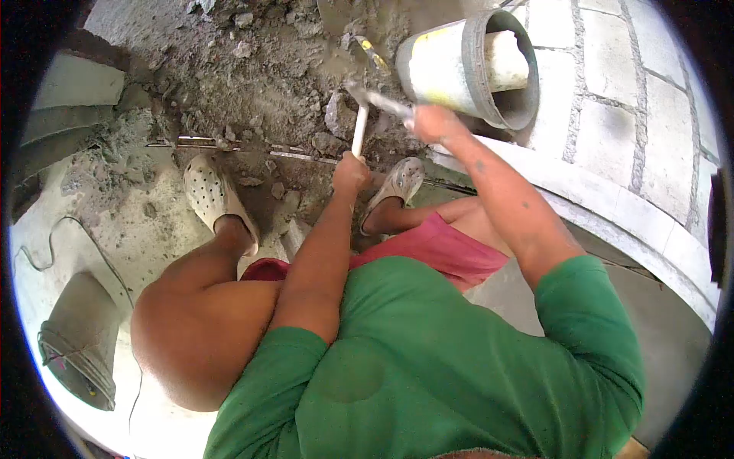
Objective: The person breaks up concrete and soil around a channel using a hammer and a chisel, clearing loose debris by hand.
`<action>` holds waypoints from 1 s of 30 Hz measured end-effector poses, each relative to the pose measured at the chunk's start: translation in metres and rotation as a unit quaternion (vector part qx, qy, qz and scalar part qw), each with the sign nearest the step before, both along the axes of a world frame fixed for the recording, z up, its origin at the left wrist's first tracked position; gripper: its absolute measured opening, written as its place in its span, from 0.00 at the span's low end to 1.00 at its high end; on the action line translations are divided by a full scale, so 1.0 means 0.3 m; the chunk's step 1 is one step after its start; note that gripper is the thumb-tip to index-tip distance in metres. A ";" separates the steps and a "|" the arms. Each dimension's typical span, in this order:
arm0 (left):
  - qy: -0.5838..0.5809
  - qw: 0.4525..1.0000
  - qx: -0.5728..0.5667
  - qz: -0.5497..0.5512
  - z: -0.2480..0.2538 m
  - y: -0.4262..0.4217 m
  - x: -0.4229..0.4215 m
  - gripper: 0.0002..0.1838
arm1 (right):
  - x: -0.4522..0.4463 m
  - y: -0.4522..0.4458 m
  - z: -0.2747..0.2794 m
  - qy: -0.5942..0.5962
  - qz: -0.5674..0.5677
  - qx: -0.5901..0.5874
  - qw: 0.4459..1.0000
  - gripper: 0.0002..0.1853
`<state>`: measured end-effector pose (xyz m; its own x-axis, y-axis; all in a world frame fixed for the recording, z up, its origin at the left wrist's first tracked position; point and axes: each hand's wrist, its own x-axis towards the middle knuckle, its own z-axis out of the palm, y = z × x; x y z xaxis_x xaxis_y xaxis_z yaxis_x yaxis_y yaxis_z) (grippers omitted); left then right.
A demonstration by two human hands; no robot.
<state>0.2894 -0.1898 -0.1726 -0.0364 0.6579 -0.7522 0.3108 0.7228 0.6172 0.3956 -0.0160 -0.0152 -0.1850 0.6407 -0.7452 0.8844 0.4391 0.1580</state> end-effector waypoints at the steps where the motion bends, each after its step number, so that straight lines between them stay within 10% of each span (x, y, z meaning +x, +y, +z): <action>1: -0.001 1.000 0.000 -0.023 -0.016 0.000 -0.007 0.21 | 0.063 -0.032 -0.019 -0.005 -0.037 0.006 0.999 0.24; 7: -0.115 0.984 -0.095 -0.096 -0.187 -0.042 -0.033 0.17 | 0.156 0.006 0.115 0.049 -0.136 0.043 0.989 0.28; 12: -0.328 0.914 -0.234 -0.044 0.033 -0.026 -0.312 0.11 | 0.269 -0.015 0.060 0.143 -0.144 0.116 0.972 0.33; 14: -0.345 0.911 -0.223 -0.040 0.080 -0.002 -0.385 0.10 | 0.231 -0.040 0.058 0.250 -0.438 0.026 0.863 0.31; 21: -0.299 0.916 0.053 0.264 0.467 0.292 -0.665 0.15 | 0.026 -0.289 -0.150 0.489 -0.659 -0.165 0.547 0.16; 25: -0.238 0.903 0.210 0.291 0.952 0.389 -0.772 0.18 | -0.160 -0.473 -0.276 0.489 -0.644 -0.212 0.549 0.16; 30: -0.077 0.949 0.200 0.230 1.271 0.331 -0.829 0.17 | -0.208 -0.567 -0.466 0.355 -0.425 -0.178 0.813 0.23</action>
<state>0.0408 -0.0904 0.2087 -0.2988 0.8327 -0.4662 -0.0976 0.4593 0.8829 0.3332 -0.1860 -0.1551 -0.2519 0.5293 -0.8102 0.7052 -0.4729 -0.5282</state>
